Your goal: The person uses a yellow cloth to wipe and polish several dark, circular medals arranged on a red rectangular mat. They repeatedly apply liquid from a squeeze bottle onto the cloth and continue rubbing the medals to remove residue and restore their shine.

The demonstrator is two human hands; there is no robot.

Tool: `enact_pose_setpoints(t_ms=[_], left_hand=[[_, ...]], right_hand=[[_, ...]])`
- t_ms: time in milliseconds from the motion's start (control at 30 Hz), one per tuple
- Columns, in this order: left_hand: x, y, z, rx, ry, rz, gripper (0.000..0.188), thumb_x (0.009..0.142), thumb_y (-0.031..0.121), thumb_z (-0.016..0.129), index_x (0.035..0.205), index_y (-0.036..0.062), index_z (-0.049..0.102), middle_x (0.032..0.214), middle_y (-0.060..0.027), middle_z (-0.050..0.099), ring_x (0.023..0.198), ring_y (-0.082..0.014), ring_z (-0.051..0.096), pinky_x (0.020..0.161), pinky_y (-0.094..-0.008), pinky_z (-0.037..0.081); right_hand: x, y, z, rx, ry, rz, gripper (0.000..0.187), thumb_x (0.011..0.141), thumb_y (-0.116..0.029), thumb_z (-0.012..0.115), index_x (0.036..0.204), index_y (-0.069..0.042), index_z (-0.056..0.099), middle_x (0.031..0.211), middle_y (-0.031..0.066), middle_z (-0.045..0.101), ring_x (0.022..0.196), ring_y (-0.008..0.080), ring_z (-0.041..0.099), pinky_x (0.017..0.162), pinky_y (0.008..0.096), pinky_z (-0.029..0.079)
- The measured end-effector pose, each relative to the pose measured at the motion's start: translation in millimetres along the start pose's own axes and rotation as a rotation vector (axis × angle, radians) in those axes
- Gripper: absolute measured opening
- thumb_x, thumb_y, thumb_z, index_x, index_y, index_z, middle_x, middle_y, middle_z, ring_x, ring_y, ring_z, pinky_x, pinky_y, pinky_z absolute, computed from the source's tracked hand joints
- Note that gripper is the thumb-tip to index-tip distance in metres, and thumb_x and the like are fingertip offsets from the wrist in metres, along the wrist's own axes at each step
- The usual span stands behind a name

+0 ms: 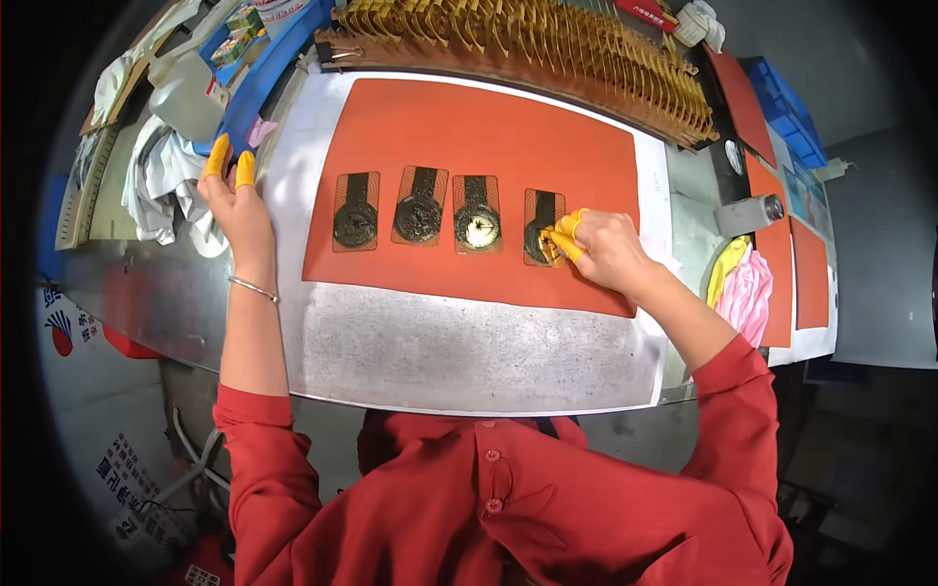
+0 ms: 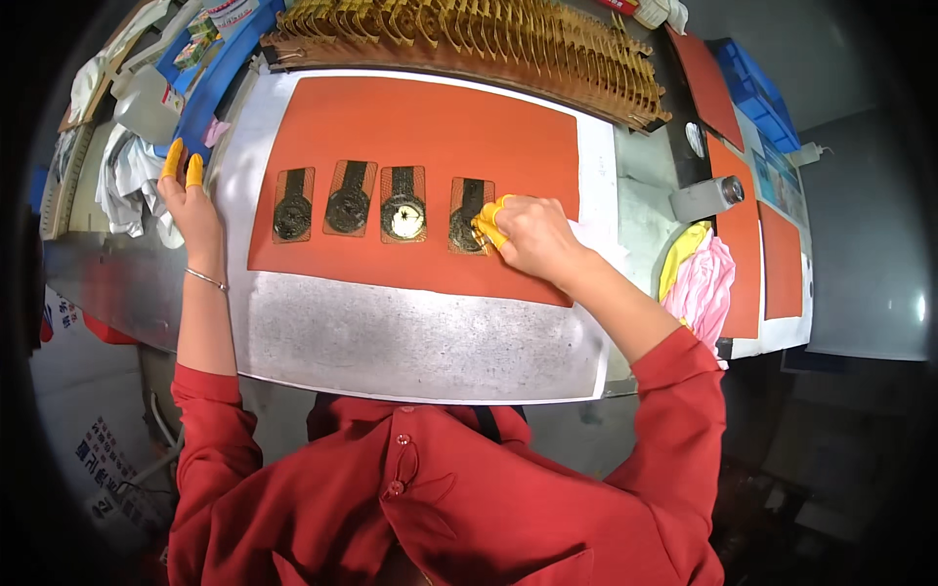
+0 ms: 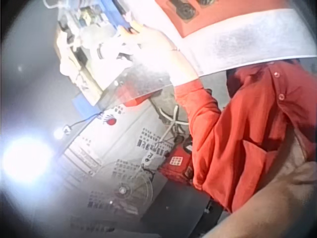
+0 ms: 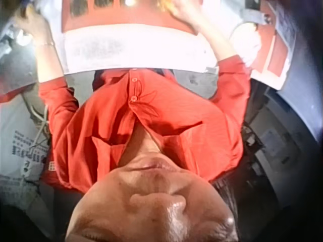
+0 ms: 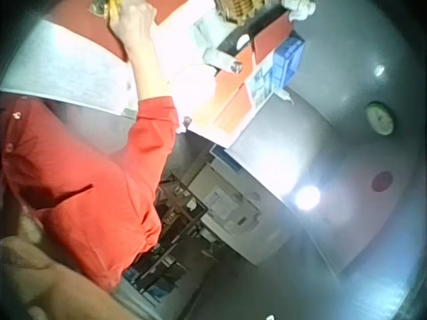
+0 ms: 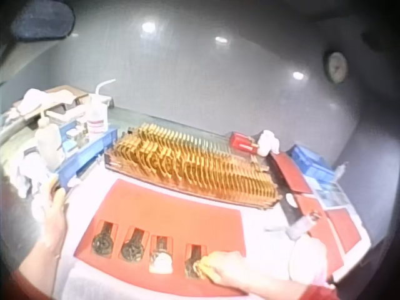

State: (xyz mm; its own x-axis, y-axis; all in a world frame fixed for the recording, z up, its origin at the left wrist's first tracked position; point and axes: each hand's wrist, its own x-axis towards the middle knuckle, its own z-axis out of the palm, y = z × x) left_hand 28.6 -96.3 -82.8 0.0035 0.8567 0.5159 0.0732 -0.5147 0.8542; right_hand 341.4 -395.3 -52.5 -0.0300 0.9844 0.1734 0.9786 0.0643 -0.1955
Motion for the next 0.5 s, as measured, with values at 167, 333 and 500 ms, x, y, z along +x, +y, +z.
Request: enact_pose_setpoints(t_ms=[167,333,500], left_hand=[[0,14,6,0.034,-0.003,-0.013,0.036,0.089,-0.001,0.047,0.125,-0.0027,0.046,0.122,-0.0100,0.036,0.115,-0.0184,0.046,0.100,-0.0297,0.039],[-3,16,6,0.057,0.026,-0.025,0.036,0.089,-0.003,0.046,0.126,-0.0036,0.046,0.122,-0.0093,0.040,0.114,-0.0191,0.048,0.100,-0.0299,0.039],[0,3,1,-0.011,0.014,-0.027,0.035,0.091,0.003,0.051,0.125,-0.0038,0.045,0.125,-0.0098,0.033,0.114,-0.0186,0.046,0.099,-0.0300,0.040]], right_hand=[[21,16,6,0.009,0.075,0.077,0.006,0.074,-0.011,0.062,0.074,-0.004,0.061,0.067,0.0118,0.058,0.062,0.0308,0.058,0.054,0.0409,0.046],[26,5,-2,0.040,0.072,0.091,0.009,0.071,-0.011,0.061,0.068,-0.002,0.059,0.068,0.0144,0.060,0.064,0.0327,0.059,0.058,0.0444,0.047],[21,7,11,0.027,0.085,0.002,0.012,0.078,-0.016,0.063,0.077,-0.004,0.063,0.068,0.0122,0.059,0.064,0.0319,0.059,0.056,0.0413,0.047]])
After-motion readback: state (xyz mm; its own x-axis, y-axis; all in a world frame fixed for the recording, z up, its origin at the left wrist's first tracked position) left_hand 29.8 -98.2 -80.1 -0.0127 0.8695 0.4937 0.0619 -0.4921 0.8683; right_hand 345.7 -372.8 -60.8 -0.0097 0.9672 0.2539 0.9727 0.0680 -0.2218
